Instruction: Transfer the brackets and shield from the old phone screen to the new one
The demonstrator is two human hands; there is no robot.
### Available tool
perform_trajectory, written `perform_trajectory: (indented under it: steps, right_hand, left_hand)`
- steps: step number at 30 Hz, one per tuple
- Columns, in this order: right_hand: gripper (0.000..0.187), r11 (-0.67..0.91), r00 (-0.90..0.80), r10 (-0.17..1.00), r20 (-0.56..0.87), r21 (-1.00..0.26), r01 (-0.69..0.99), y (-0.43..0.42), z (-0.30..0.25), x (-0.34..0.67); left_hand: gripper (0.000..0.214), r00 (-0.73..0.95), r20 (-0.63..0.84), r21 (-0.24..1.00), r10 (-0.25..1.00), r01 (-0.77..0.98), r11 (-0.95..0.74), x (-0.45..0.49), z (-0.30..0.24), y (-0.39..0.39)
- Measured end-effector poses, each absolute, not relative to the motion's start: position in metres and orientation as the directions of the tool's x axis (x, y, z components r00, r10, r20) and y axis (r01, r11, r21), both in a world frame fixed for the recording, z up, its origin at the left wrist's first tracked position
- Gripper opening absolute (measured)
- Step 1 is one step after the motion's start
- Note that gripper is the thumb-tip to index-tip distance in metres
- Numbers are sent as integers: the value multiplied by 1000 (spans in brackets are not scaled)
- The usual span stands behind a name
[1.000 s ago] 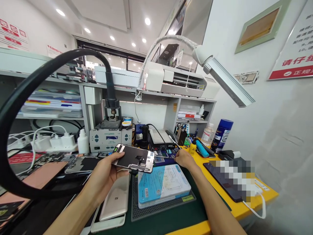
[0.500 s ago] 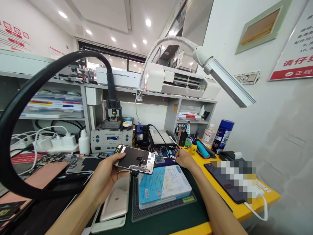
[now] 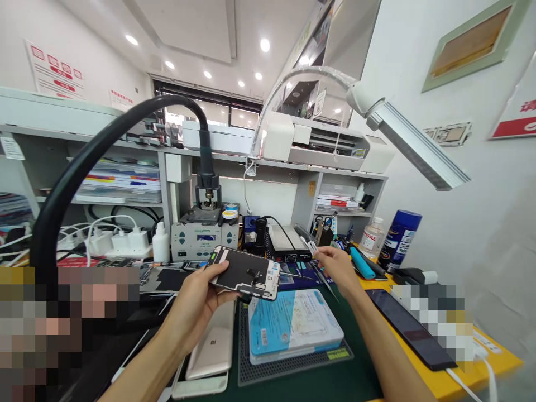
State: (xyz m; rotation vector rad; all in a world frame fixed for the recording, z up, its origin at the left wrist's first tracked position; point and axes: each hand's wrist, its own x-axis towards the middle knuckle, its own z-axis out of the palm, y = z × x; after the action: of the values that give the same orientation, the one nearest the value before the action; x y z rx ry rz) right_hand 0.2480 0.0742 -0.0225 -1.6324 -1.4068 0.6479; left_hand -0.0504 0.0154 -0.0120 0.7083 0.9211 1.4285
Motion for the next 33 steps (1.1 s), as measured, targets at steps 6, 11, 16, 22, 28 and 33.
perform_trajectory:
  steps: [6, 11, 16, 22, 28, 33]
  right_hand:
    - [41, 206, -91, 976, 196, -971, 123, 29, 2, 204]
    - [33, 271, -180, 950, 256, -960, 65, 9, -2, 190]
    - [31, 317, -140, 946, 293, -925, 209, 2, -6, 185]
    - [24, 409, -147, 912, 383, -874, 263, -6, -5, 178]
    - [19, 463, -150, 886, 439, -823, 329, -4, -6, 178]
    - [20, 453, -154, 891, 426, -822, 345, -9, 0, 177]
  left_hand:
    - [11, -135, -8, 852, 991, -519, -64, -47, -13, 12]
    - [16, -162, 17, 866, 987, -490, -95, -47, -14, 10]
    - [12, -207, 34, 858, 978, -496, -134, -45, -14, 7]
    - [14, -259, 63, 847, 964, -497, -189, -45, -15, 6]
    - [20, -267, 73, 840, 961, -504, -203, -44, -12, -1]
    - [25, -258, 75, 858, 963, -475, -194, -40, -7, -4]
